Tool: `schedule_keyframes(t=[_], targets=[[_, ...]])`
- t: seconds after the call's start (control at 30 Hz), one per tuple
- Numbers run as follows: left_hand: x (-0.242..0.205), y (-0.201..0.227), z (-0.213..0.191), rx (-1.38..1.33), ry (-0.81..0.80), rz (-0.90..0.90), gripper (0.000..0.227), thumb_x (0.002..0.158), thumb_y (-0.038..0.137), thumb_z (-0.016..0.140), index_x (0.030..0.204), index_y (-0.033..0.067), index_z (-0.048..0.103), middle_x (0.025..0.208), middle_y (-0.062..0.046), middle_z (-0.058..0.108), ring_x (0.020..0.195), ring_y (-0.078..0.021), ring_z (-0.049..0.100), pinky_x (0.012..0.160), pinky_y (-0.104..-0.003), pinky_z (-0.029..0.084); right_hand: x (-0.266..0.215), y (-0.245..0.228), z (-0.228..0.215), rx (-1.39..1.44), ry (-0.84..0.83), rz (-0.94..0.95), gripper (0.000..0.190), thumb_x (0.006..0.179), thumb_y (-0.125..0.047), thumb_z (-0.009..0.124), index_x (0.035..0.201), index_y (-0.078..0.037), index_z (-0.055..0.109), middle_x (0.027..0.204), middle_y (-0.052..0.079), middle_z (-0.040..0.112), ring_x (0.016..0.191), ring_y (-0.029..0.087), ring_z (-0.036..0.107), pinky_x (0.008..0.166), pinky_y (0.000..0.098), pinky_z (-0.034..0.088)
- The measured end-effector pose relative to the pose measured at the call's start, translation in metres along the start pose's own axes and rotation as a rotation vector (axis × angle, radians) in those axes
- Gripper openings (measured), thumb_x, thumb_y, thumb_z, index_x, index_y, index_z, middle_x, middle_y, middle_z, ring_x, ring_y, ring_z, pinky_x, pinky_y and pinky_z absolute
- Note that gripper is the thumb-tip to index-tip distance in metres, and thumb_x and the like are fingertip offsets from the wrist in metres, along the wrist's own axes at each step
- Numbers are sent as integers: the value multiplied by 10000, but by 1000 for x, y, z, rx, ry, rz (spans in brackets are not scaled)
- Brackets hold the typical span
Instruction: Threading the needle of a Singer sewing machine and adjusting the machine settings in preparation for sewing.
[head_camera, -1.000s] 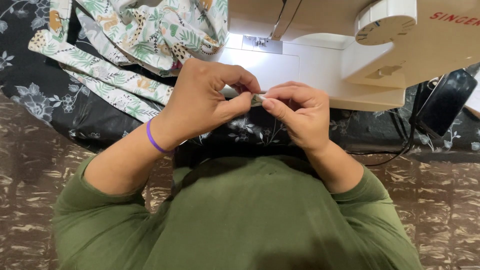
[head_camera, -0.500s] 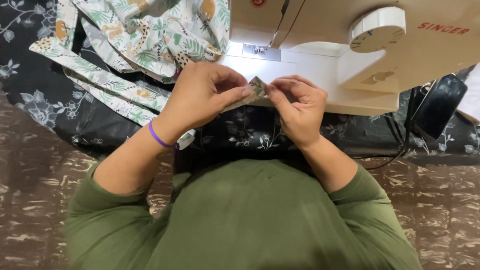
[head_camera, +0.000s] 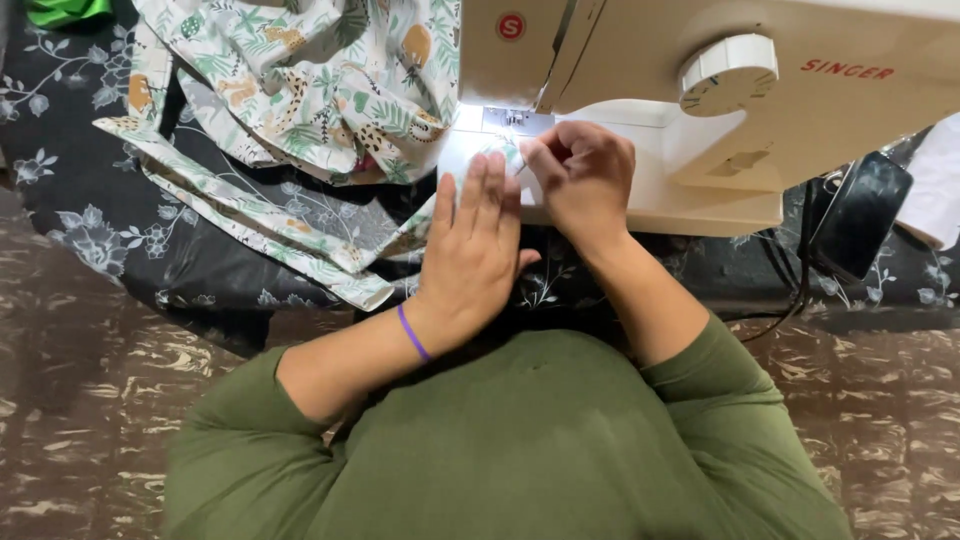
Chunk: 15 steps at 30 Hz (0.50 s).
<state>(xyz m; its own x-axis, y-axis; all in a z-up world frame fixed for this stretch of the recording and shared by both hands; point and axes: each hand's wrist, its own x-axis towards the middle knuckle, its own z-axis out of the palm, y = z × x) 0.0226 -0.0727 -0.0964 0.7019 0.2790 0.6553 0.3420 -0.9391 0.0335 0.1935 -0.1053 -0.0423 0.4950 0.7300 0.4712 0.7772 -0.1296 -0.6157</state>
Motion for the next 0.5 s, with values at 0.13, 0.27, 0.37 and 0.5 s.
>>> schedule_keyframes(t=[0.13, 0.27, 0.37, 0.5], targets=[[6, -16, 15, -15, 58, -15, 727, 1153, 511, 422, 1550, -95, 485, 1601, -366, 468, 1504, -538, 453, 1250, -679, 252, 6, 8, 8, -69, -18, 7, 286, 930, -321, 762, 722, -127, 734, 635, 121, 641, 696, 436, 678, 647, 483, 517], [14, -37, 23, -110, 115, 2, 511, 1139, 318, 510, 1494, -48, 551, 1531, -269, 573, 1425, -461, 566, 1194, -593, 403, 10, 4, 10, -149, -48, 74, 262, 886, -334, 733, 693, -157, 738, 621, 103, 648, 758, 427, 708, 719, 483, 554], [20, -52, 20, -103, 115, 46, 399, 1104, 219, 543, 1414, -18, 628, 1438, -209, 653, 1355, -404, 636, 1154, -527, 486, 11, 8, 13, -162, -51, 106, 239, 880, -349, 739, 710, -183, 764, 625, 90, 652, 778, 412, 714, 754, 466, 579], [33, -66, 17, -41, 133, 201, 340, 1067, 169, 567, 1345, 15, 691, 1307, -180, 710, 1271, -382, 689, 1130, -508, 524, 13, 13, 17, -197, -42, 117, 238, 882, -369, 742, 724, -195, 780, 631, 83, 645, 788, 400, 717, 776, 463, 575]])
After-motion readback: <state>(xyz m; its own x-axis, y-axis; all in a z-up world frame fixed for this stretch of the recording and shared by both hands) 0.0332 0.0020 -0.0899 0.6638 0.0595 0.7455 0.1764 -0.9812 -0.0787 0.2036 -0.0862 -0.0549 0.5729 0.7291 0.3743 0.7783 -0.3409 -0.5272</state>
